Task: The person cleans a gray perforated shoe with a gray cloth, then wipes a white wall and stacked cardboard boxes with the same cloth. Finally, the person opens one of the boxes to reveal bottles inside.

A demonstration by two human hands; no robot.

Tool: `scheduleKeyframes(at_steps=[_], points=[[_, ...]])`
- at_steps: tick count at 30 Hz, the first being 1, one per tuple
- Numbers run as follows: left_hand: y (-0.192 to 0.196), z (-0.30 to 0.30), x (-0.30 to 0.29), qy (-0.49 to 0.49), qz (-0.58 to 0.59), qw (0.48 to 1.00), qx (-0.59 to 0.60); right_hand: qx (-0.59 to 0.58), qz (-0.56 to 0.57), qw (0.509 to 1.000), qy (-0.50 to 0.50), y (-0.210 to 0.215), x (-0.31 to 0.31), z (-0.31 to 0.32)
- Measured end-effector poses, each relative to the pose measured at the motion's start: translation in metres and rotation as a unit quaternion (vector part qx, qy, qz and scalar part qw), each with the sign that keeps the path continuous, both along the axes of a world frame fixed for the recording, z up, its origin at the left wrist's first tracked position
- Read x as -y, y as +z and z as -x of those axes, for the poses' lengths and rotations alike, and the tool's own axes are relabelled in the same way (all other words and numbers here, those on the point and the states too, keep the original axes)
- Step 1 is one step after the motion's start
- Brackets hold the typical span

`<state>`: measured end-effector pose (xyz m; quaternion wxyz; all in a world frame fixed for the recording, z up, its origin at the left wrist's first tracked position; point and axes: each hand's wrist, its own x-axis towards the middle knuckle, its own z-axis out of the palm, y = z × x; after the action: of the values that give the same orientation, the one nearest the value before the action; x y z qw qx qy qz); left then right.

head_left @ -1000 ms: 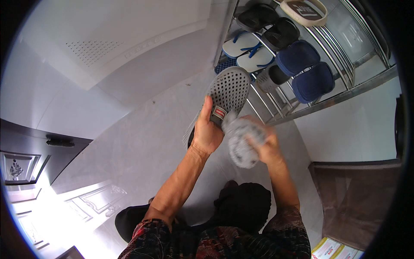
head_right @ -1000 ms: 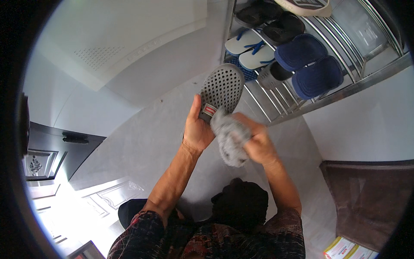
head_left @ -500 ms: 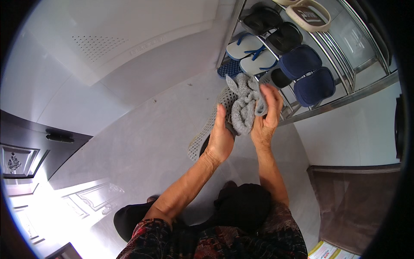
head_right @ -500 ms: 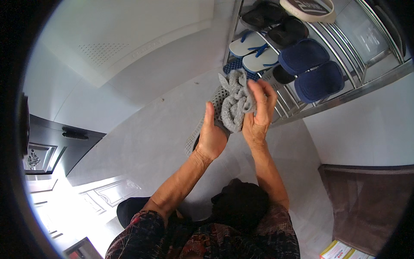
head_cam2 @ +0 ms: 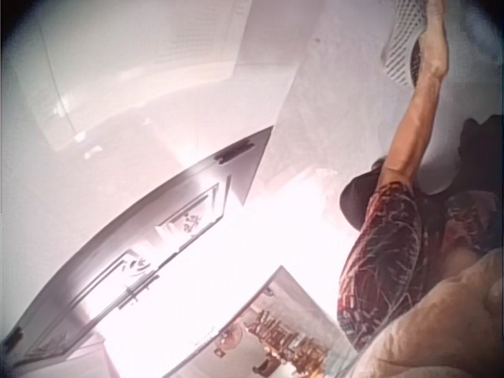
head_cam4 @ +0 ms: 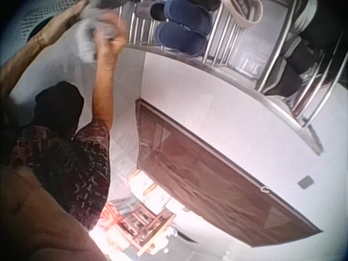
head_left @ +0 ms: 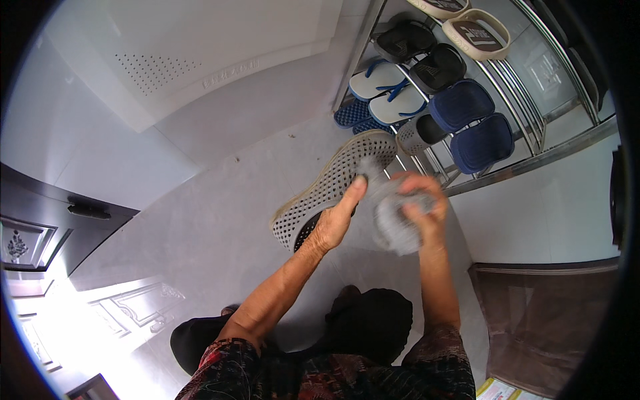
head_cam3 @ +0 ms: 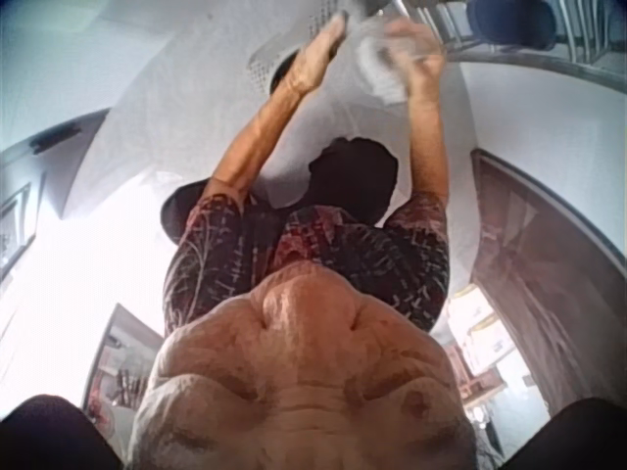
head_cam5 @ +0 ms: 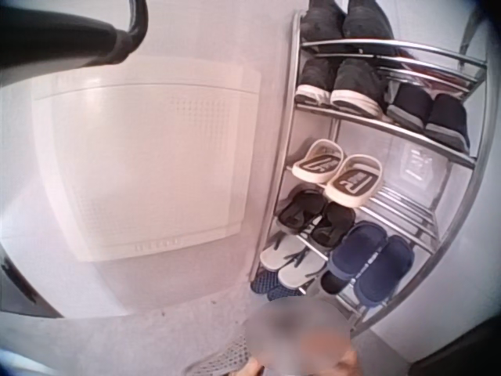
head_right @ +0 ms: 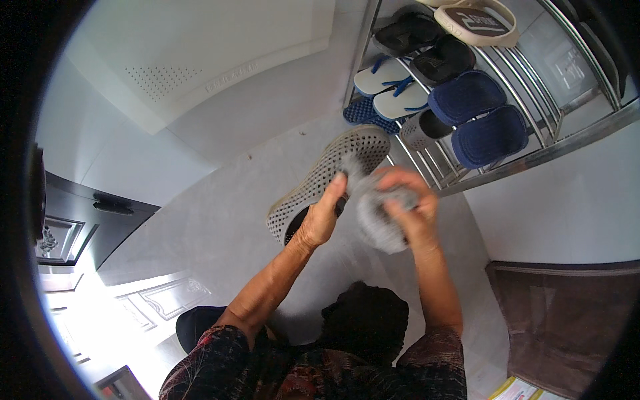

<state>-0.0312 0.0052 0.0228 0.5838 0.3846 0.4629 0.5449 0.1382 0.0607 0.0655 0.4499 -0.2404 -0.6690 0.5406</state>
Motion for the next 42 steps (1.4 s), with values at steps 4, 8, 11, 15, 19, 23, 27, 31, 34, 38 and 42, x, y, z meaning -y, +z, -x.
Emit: scheduleKeyframes(at_steps=[4,8,11,15,19,23,27,31,34,38,42], points=[[0.003,-0.006,0.002,-0.030,0.023,0.998,-0.057,-0.086,0.047,0.988,-0.117,0.022,-0.006,0.012],[-0.015,-0.025,0.009,-0.002,-0.078,0.984,-0.161,0.087,-0.090,0.985,-0.120,0.015,-0.011,0.023],[-0.047,-0.031,0.013,0.035,-0.232,0.823,-0.517,0.274,-0.326,0.885,-0.186,0.010,-0.006,0.038],[-0.052,-0.026,0.016,-0.008,-0.205,0.836,-0.510,0.293,-0.306,0.888,-0.179,0.014,0.009,0.054],[-0.050,-0.023,0.016,-0.035,-0.193,0.858,-0.474,0.294,-0.309,0.890,-0.161,0.011,0.006,0.051],[-0.046,-0.019,0.015,-0.047,-0.183,0.873,-0.449,0.286,-0.318,0.904,-0.006,0.028,0.033,0.061],[-0.042,-0.016,0.014,-0.052,-0.179,0.882,-0.432,0.321,-0.364,0.870,0.090,0.026,0.054,0.062],[-0.040,-0.013,0.012,-0.047,-0.176,0.886,-0.427,0.284,-0.366,0.884,-0.063,0.029,0.038,0.062],[-0.037,-0.013,0.010,-0.040,-0.175,0.886,-0.429,0.295,-0.365,0.872,-0.138,0.027,0.013,0.048],[-0.023,-0.013,0.007,-0.036,-0.167,0.876,-0.451,0.298,-0.298,0.870,-0.256,0.014,-0.022,0.021],[-0.009,-0.009,0.006,-0.039,-0.077,0.946,-0.313,0.229,-0.241,0.897,-0.290,0.010,-0.028,0.028]])
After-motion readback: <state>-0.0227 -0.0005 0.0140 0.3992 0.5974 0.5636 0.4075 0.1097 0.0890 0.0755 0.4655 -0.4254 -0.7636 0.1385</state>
